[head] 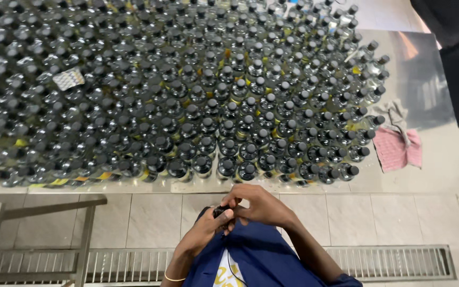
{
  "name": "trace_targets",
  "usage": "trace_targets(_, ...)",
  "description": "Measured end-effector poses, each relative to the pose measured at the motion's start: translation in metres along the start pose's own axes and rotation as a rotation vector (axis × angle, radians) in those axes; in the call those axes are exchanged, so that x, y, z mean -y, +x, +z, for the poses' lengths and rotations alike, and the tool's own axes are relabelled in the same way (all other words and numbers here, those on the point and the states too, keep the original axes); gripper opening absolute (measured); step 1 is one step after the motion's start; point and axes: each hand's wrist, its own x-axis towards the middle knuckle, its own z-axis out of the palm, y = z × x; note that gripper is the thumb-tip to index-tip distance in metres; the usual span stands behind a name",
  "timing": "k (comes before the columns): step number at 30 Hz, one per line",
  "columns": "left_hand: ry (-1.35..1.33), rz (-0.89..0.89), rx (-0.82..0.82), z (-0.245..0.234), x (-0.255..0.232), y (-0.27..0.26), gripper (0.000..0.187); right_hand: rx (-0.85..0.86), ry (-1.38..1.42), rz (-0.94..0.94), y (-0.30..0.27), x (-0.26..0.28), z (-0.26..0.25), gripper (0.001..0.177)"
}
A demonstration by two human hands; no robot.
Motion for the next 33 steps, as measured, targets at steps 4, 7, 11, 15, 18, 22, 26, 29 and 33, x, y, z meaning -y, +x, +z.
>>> trace_targets(4,0.021,0.042,-0.06,-0.009,0.007,-0.012,0.051,-0.037,0.071,0.12,0.01,0.015,0.003,0.015)
trace_targets(7,-0.087,0.009,-0.065,-0.004,-0.007,-0.023,0.05,-0.046,0.096,0.068,0.019,0.022,0.004,0.025)
trace_targets(11,-0.175,-0.007,-0.153,-0.011,-0.004,-0.024,0.069,-0.018,0.065,0.047,0.03,0.019,0.001,0.034)
trace_targets(15,-0.385,0.135,-0.225,-0.03,0.02,-0.015,0.071,0.005,-0.085,-0.069,0.057,-0.009,-0.016,0.031)
trace_targets(18,-0.471,0.184,-0.327,-0.036,0.016,-0.02,0.074,-0.137,-0.162,0.37,0.113,0.033,-0.051,0.03)
trace_targets(22,-0.521,0.175,-0.41,-0.046,0.018,-0.031,0.082,-0.36,-0.182,0.131,0.179,-0.067,-0.079,0.013)
trace_targets(26,-0.564,0.188,-0.469,-0.049,0.023,-0.037,0.083,-0.38,-0.109,0.043,0.218,-0.117,-0.089,0.027)
trace_targets(29,-0.564,0.185,-0.518,-0.048,0.019,-0.044,0.084,-0.312,-0.135,0.055,0.234,-0.133,-0.089,0.028)
trace_targets(33,-0.592,0.206,-0.545,-0.051,0.021,-0.047,0.086,-0.221,-0.163,0.165,0.229,-0.126,-0.095,0.029)
